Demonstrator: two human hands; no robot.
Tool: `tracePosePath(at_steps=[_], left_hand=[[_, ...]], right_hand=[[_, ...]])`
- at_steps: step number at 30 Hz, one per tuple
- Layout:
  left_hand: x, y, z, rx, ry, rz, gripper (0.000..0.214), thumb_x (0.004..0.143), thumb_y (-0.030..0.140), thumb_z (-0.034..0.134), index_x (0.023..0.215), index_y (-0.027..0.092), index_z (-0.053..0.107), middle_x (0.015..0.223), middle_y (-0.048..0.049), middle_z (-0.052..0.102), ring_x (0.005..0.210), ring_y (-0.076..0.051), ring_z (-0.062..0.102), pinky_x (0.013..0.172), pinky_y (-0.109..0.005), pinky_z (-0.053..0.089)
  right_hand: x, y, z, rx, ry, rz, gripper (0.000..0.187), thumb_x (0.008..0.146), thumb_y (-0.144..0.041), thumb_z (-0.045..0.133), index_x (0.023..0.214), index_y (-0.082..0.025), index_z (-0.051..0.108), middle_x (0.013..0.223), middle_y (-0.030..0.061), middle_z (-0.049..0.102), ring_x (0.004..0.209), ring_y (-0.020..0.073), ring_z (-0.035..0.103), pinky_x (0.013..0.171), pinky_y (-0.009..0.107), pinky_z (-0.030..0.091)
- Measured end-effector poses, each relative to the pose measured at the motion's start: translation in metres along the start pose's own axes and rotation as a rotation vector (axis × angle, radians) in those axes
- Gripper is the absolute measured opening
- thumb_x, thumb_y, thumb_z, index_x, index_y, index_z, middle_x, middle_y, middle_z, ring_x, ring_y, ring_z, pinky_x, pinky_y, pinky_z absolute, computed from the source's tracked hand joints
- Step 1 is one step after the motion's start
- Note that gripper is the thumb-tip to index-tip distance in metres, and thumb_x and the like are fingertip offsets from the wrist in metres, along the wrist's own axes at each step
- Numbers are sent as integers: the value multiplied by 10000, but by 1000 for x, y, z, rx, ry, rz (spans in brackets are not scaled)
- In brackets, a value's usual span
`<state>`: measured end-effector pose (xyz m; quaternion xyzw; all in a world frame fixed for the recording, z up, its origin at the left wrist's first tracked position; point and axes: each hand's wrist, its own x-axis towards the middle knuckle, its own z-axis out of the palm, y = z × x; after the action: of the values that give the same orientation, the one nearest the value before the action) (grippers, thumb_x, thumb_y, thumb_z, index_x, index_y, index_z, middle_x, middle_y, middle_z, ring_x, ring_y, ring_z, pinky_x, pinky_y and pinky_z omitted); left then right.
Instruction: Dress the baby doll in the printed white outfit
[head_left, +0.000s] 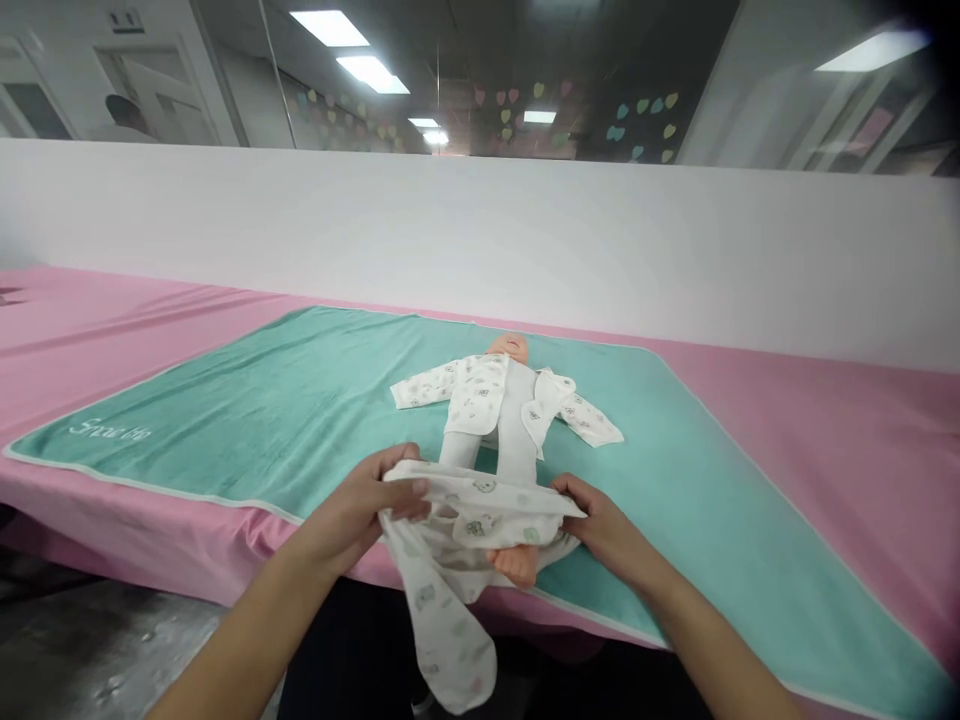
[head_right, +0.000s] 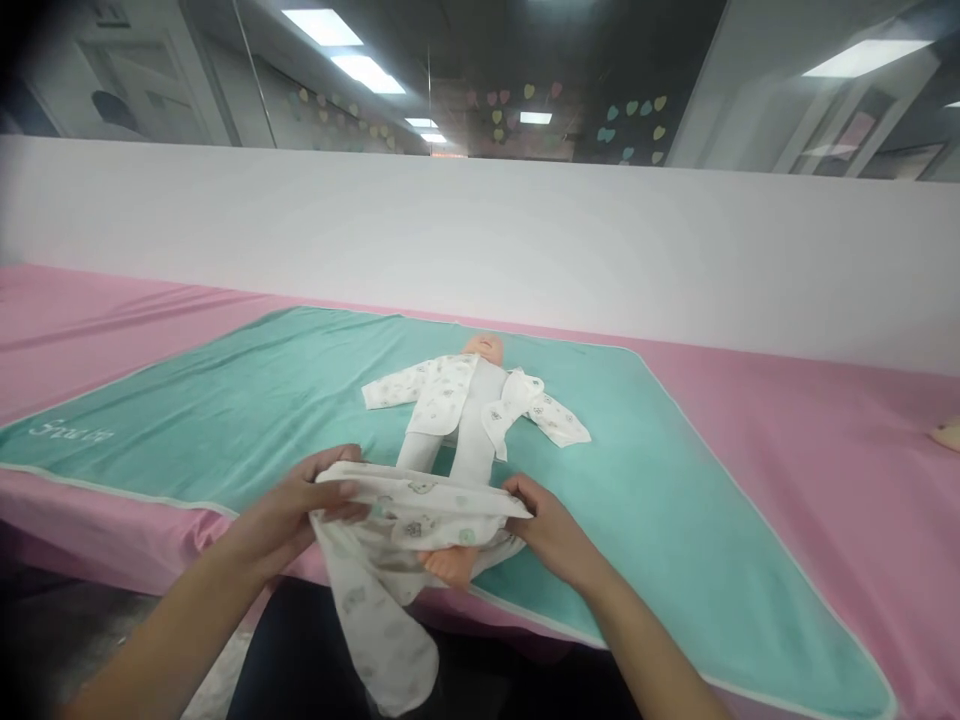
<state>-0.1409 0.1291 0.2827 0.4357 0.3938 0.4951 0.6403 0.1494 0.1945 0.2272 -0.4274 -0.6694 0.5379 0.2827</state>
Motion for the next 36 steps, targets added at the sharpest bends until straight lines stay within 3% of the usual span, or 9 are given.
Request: tracePosePath(at_steps=[3,7,12,17,21,24,31,34,36], left_hand=[[4,8,-14,-85,26,95,321,823,239,584,640,178,329,481,75,270,447,-52,258,484,-194,236],[11,7,-17,-40,-108,78,205,765,240,651,706,152,475,707,4,480,597,-80,441,573,-212,354],[25,-17,-4,44,-254,46,165,668,182,720,766,144,593,862,-26,522,794,-137,531,699,-241,409],[43,-30,18,-28,-102,18,199,674,212,731,805,157,591,796,-4,572,704,-122,551,649,-239,418],[59,-22,44,20,51,79,226,673,254,737,812,154,590,728,13,596,628,-102,538,600,-215,407],[68,-6,52,26,140,156,240,669,275,734,799,163,566,683,36,577,594,-87,515,573,-194,386],[50,25,5,446,-258,-215,249,694,323,718,822,135,616,843,-44,625,743,-158,575,619,-219,412],[48,11,-5,247,-96,-143,277,708,357,710,807,151,554,760,-12,594,642,-126,545,561,-208,389],[53,-4,0,31,19,-44,310,711,372,710,761,164,485,668,22,543,562,-96,496,527,-195,366]], right_hand=[[2,1,-3,30,-38,-21,120,719,-169,516,838,-171,532,796,-14,515,754,147,469,652,247,350],[3,2,-2,-19,-40,-10,121,725,-158,503,838,-178,542,790,-11,519,741,150,471,645,259,367],[1,-9,-6,-224,-151,-94,198,724,-138,510,896,-209,575,936,6,543,836,168,496,738,300,403],[4,-53,-8,-214,-54,-228,350,797,-169,470,1121,-266,560,1166,37,511,1018,188,508,825,316,430],[23,-82,16,-187,-162,-212,203,793,-344,592,942,-213,637,912,28,628,842,189,571,710,293,443],[45,-79,35,-2,-218,-101,239,718,-365,672,868,-179,658,815,34,645,773,193,583,664,290,440],[71,-37,33,854,-64,-13,171,607,-165,665,751,-174,573,686,-21,600,668,154,574,666,264,457],[67,-40,32,847,-131,-47,181,638,-204,659,805,-167,600,704,-10,608,683,154,579,650,250,447],[64,-53,31,646,-273,-83,254,680,-287,681,897,-164,631,799,19,637,762,171,596,682,264,454]])
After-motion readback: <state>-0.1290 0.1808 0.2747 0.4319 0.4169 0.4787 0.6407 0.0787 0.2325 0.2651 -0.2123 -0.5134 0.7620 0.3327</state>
